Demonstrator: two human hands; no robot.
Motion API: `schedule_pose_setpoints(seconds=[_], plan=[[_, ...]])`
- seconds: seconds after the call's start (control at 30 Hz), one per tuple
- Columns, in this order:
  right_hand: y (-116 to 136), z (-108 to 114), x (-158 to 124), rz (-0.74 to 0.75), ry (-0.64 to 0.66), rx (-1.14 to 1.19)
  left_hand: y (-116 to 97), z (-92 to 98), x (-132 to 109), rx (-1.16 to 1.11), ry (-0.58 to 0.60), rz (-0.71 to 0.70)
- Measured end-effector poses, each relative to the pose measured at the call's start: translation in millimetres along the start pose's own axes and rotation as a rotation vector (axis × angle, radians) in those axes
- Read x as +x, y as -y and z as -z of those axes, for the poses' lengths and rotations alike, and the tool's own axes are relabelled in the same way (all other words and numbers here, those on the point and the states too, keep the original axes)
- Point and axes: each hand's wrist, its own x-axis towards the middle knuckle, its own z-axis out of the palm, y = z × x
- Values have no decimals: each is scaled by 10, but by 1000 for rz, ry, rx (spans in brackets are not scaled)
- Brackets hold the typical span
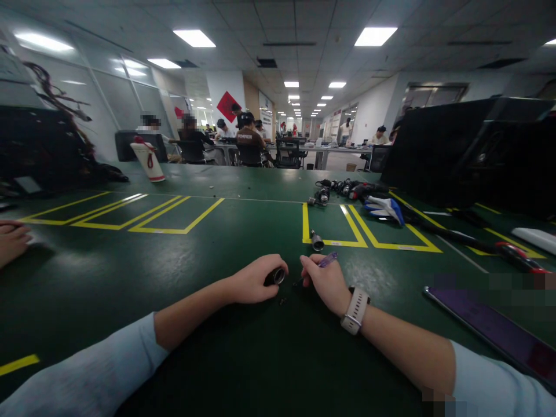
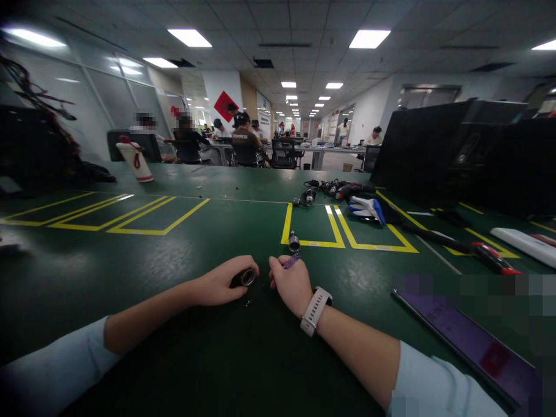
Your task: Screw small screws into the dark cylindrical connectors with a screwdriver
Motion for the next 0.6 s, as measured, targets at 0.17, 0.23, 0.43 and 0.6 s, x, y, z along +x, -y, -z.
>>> schedule_pose_setpoints(seconds=[0.17, 0.23, 0.43, 0.6], plan=[[-40, -4, 3, 59, 17, 53, 44, -9, 11, 82, -136, -5], [-54, 0, 2, 89, 31, 95, 79, -17, 20, 108, -204, 22], [-66, 29, -9, 134, -13, 245, 176, -77, 10, -100, -261, 97], [-88, 34, -9, 230, 58, 259, 171, -149, 35, -333, -357, 145]])
